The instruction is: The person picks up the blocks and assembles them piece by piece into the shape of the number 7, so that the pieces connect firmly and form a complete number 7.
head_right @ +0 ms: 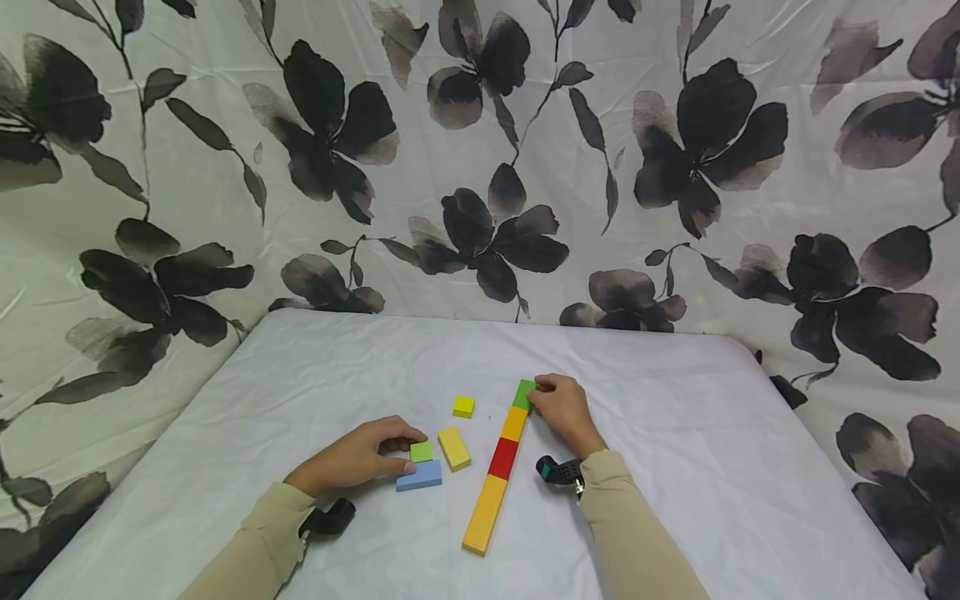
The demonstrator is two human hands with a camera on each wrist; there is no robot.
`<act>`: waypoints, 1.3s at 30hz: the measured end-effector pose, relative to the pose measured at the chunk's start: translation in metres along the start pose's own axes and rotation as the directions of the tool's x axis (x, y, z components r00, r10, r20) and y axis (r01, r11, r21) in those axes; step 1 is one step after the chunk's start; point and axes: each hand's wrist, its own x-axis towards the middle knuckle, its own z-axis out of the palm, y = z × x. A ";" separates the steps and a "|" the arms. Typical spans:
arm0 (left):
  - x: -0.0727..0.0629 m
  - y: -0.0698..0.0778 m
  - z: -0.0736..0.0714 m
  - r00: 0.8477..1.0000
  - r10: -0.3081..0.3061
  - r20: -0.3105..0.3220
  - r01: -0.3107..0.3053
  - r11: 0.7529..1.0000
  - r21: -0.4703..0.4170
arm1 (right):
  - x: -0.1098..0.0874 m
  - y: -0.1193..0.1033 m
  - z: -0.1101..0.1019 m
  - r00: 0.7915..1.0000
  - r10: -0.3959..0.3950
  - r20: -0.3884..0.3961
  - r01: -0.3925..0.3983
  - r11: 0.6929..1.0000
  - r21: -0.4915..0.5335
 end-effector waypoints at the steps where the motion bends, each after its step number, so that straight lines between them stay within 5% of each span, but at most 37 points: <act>1: 0.000 0.000 0.000 1.000 -0.001 0.001 0.001 1.000 0.001 | -0.001 0.000 0.000 1.000 0.002 -0.001 -0.002 1.000 0.005; 39: 0.000 0.002 0.002 1.000 -0.020 -0.018 0.020 1.000 0.011 | -0.008 0.008 -0.002 0.997 -0.058 -0.052 0.059 0.998 0.029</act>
